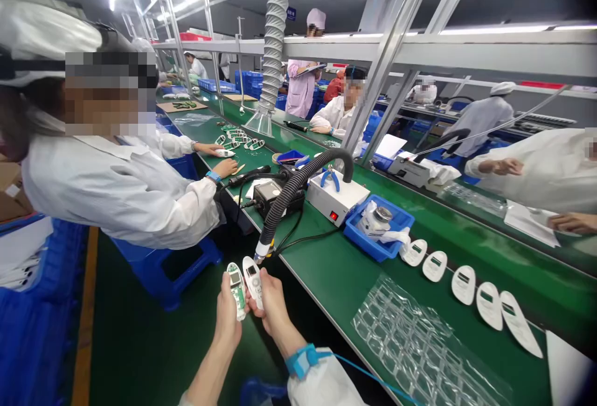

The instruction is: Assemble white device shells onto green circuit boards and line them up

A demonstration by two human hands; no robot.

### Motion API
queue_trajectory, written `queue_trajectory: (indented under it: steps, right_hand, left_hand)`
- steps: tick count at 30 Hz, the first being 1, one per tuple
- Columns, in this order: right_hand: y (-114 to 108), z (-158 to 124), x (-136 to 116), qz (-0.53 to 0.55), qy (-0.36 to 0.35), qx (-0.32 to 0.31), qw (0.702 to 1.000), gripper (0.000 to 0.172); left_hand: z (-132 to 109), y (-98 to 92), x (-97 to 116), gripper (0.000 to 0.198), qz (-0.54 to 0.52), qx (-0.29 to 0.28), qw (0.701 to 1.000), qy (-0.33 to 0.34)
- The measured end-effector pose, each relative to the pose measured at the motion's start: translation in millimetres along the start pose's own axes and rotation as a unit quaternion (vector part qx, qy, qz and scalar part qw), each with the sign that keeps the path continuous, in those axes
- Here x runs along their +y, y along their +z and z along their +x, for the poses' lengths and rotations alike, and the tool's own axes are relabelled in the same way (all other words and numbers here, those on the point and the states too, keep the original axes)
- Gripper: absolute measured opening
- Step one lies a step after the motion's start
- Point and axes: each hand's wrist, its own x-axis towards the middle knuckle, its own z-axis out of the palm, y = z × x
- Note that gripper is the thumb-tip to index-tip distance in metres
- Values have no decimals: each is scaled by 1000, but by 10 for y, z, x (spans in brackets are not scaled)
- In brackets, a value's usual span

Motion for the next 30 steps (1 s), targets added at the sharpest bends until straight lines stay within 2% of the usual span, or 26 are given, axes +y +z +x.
queue_trajectory:
  steps: [3,5,8,11,16,22,26,30]
  right_hand:
    - [127,19,14,3,4,-11,1000,47]
    - [98,-20,27,10,7,-12,1000,47]
    - [-124,-198,34,26,8,-17,999,50]
    - [-435,-515,5,51,3,-27,998,55]
    - [-818,-1106,-118,104,-20,-21,994,48]
    - [-1028,-1503,-229,-3,-104,-51,993,43]
    - [-1130,-1588,-231,-75,-169,-37,982,42]
    - [-1221,-1634,-223,-86,-179,-8,980,38]
  left_hand:
    - [5,-68,95,53,-7,5,1000,15]
    - [-56,-78,98,52,-10,-7,1000,14]
    - [-247,-50,3,51,-5,-40,999,-23]
    - [-496,-22,-131,55,-2,-69,995,-74]
    - [-846,16,-229,53,14,-130,984,-118]
    - [-1108,220,-319,42,113,-215,968,-57]
    - [-1228,367,-432,44,157,-262,952,-27]
    - [-1293,453,-529,48,161,-278,946,-33]
